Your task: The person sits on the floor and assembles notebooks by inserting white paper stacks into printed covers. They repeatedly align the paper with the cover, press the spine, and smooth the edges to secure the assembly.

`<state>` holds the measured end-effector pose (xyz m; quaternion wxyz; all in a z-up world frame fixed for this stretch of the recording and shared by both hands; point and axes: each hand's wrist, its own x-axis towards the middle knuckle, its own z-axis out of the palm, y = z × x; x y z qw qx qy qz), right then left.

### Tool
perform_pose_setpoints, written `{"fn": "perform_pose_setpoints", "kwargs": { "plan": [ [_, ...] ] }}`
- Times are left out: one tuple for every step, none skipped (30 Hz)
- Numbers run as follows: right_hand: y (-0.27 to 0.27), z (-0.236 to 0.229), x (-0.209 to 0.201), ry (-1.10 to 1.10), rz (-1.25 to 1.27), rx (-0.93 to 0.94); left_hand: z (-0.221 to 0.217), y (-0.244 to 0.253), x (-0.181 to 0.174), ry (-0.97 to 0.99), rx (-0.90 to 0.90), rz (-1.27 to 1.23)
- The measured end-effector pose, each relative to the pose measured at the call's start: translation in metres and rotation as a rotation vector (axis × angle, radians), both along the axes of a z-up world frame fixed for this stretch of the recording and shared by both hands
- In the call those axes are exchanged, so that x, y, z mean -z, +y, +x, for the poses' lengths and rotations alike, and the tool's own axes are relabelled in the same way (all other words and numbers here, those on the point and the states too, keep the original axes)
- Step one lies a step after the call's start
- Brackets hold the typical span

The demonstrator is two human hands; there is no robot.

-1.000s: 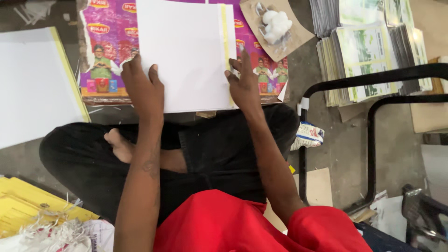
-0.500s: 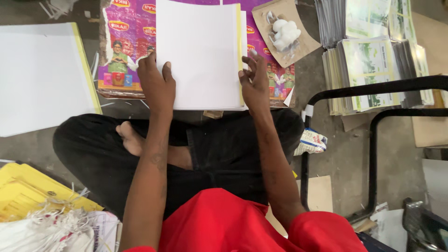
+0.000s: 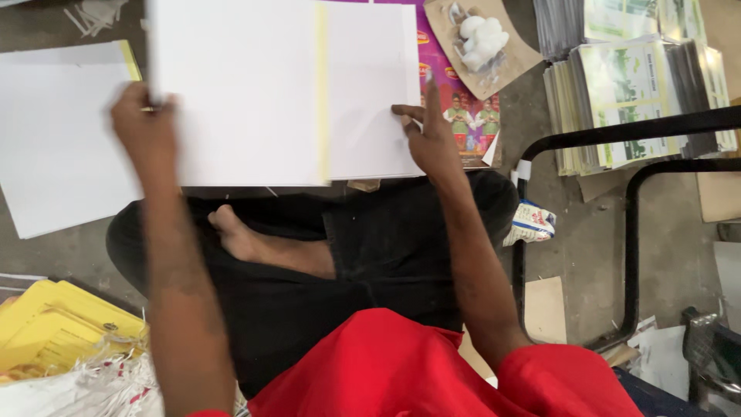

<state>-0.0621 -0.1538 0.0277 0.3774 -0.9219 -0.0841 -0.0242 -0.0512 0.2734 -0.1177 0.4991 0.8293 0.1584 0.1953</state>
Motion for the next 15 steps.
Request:
{"fn": "perform_pose_setpoints", "kwargs": {
  "plan": [
    [-0.002,-0.001,0.001,-0.012,0.007,-0.006,-0.004,0.033,0.011,-0.185,-0.012,0.069],
    [-0.002,-0.001,0.002,-0.028,0.019,-0.015,-0.01,0.067,0.023,-0.207,-0.064,0.145],
    [-0.002,0.0,0.002,-0.044,-0.024,-0.018,-0.018,0.094,0.036,-0.189,-0.159,0.244],
    [-0.001,0.0,0.002,-0.06,-0.063,-0.025,-0.026,0.122,0.049,-0.17,-0.256,0.346],
    [0.0,-0.001,0.0,-0.076,-0.102,-0.031,-0.033,0.146,0.061,-0.12,-0.279,0.293],
    [0.001,-0.003,-0.001,-0.065,-0.114,-0.015,-0.041,0.165,0.075,-0.069,-0.302,0.24],
    [0.003,-0.005,-0.003,-0.055,-0.125,0.001,-0.047,0.181,0.089,-0.019,-0.325,0.186],
    [0.005,-0.004,-0.006,-0.048,-0.138,0.014,-0.051,0.195,0.102,0.0,-0.312,0.21],
    [0.008,-0.004,-0.008,-0.073,-0.148,-0.012,-0.055,0.206,0.114,0.019,-0.299,0.234],
    [0.01,-0.007,-0.01,-0.094,-0.16,-0.036,-0.062,0.213,0.127,0.042,-0.282,0.256],
    [0.012,-0.008,-0.011,-0.115,-0.172,-0.059,-0.068,0.218,0.137,0.03,-0.301,0.261],
    [0.013,-0.008,-0.014,-0.113,-0.174,-0.061,-0.07,0.22,0.144,0.012,-0.317,0.264],
    [0.015,-0.008,-0.016,-0.112,-0.177,-0.062,-0.073,0.222,0.147,-0.006,-0.332,0.267],
    [0.015,-0.008,-0.017,-0.109,-0.181,-0.063,-0.076,0.223,0.149,0.07,-0.344,0.248],
    [0.016,-0.009,-0.018,-0.111,-0.182,-0.065,-0.08,0.222,0.148,0.147,-0.355,0.228]
  ]
}}
